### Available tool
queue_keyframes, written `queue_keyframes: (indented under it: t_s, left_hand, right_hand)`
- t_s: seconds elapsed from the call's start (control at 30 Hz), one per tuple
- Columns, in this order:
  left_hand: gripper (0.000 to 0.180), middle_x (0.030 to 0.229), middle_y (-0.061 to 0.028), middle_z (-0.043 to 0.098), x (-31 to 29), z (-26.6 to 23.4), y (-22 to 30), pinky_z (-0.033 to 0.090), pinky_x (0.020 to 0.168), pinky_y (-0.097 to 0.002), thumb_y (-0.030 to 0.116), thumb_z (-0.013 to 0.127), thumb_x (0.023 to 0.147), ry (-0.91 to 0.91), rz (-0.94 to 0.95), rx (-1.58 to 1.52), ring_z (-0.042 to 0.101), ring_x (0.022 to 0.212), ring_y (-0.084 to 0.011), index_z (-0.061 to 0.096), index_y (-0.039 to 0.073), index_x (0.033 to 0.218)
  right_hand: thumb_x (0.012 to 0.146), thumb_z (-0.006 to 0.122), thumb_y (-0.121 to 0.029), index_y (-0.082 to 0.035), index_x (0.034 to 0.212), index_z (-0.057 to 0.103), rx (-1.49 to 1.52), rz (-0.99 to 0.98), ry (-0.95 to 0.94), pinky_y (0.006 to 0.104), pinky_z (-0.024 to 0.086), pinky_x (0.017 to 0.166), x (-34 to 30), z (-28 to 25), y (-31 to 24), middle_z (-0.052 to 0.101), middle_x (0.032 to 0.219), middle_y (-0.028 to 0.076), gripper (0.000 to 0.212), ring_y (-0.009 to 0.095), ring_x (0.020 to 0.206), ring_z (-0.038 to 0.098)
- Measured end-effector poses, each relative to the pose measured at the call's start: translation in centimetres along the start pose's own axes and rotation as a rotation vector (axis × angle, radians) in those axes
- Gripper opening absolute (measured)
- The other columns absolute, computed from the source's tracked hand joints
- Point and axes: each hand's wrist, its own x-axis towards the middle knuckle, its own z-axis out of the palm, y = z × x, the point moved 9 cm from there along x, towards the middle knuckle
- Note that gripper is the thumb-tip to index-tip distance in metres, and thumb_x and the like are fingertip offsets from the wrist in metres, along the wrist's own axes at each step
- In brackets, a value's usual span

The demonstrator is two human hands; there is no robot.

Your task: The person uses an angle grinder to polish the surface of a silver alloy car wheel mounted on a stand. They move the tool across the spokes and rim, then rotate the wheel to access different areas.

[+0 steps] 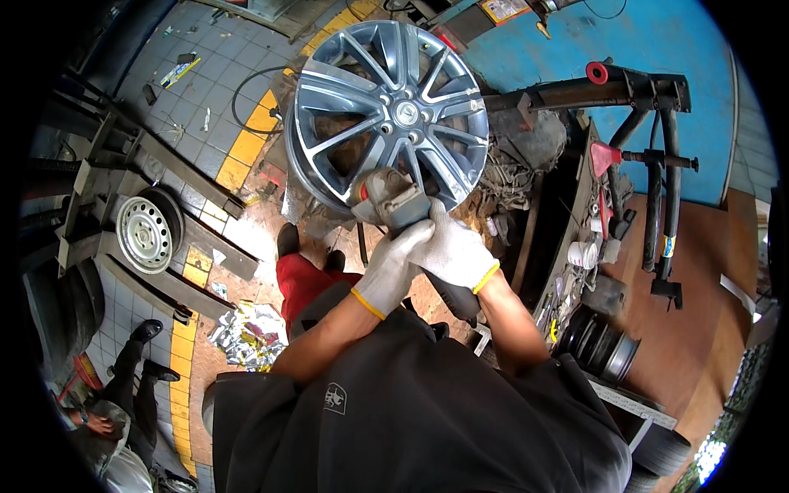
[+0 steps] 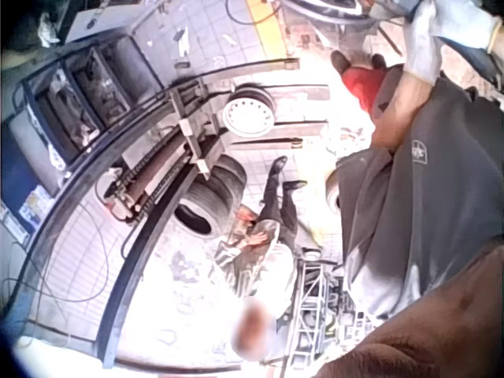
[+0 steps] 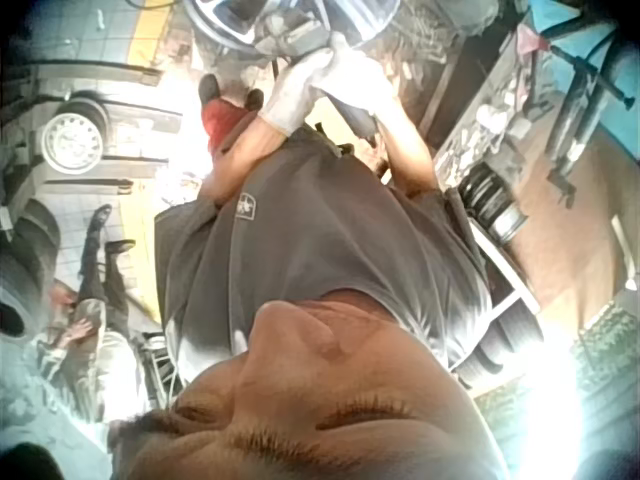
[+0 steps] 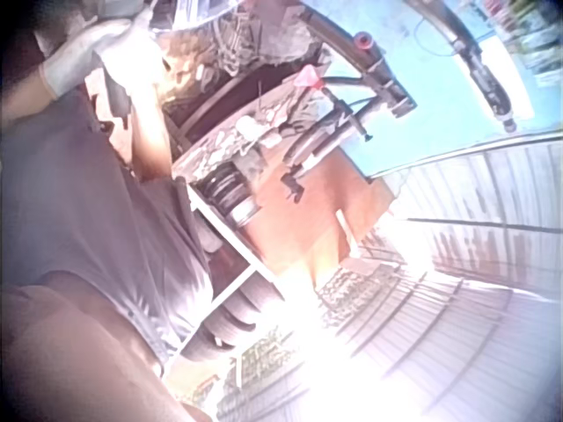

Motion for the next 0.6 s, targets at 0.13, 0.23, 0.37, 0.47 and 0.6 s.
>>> queue_keyframes:
  t_s: [0.13, 0.23, 0.37, 0.47, 0.6]
  left_hand:
    - [0.035, 0.119, -0.0084, 0.063, 0.4, -1.5, -0.8, 0.049, 0.096, -0.0310, 0.019, 0.057, 0.100, -0.009, 0.016, -0.013, 0.062, 0.110, -0.0172, 0.055, -0.003, 0.128]
    - [0.046, 0.120, -0.0097, 0.064, -0.3, -1.4, -1.5, 0.050, 0.095, -0.0312, 0.017, 0.068, 0.094, -0.013, -0.035, -0.048, 0.064, 0.109, -0.0184, 0.053, -0.004, 0.132]
    - [0.047, 0.124, -0.0094, 0.062, -2.9, 0.4, -1.8, 0.048, 0.098, -0.0311, 0.020, 0.066, 0.095, 0.012, -0.103, 0.164, 0.061, 0.112, -0.0174, 0.052, -0.004, 0.133]
    - [0.050, 0.128, -0.0095, 0.060, -3.4, -0.1, -3.5, 0.046, 0.100, -0.0312, 0.023, 0.065, 0.096, -0.033, -0.168, 0.219, 0.059, 0.116, -0.0169, 0.050, -0.004, 0.136]
    - [0.055, 0.132, -0.0087, 0.057, -3.9, -0.3, -5.5, 0.044, 0.103, -0.0311, 0.026, 0.064, 0.097, -0.107, -0.270, 0.258, 0.056, 0.120, -0.0163, 0.046, -0.003, 0.141]
  right_hand:
    - [0.076, 0.072, -0.031, 0.003, 0.129, 0.044, -0.008, -0.004, -0.025, 0.0509, 0.054, 0.081, -0.5, 0.2, -0.5, 0.067, 0.097, 0.033, 0.069, 0.049, 0.094, 0.067]
    - [0.075, 0.073, -0.031, 0.002, 0.129, 0.046, 0.007, -0.019, 0.035, 0.0500, 0.055, 0.078, -1.6, 0.2, -0.1, 0.068, 0.090, 0.029, 0.068, 0.046, 0.088, 0.069]
    - [0.075, 0.073, -0.031, -0.001, 0.135, 0.044, 0.094, 0.021, 0.169, 0.0510, 0.056, 0.078, -4.4, 0.7, 1.8, 0.069, 0.089, 0.026, 0.073, 0.045, 0.086, 0.069]
    - [0.076, 0.075, -0.036, -0.005, 0.138, 0.044, 0.198, 0.081, 0.218, 0.0513, 0.056, 0.081, -6.1, 1.6, 4.2, 0.070, 0.094, 0.026, 0.076, 0.045, 0.090, 0.069]
    - [0.075, 0.078, -0.042, -0.008, 0.137, 0.044, 0.358, 0.166, 0.250, 0.0509, 0.055, 0.085, -7.7, 3.3, 7.3, 0.070, 0.101, 0.027, 0.078, 0.046, 0.097, 0.067]
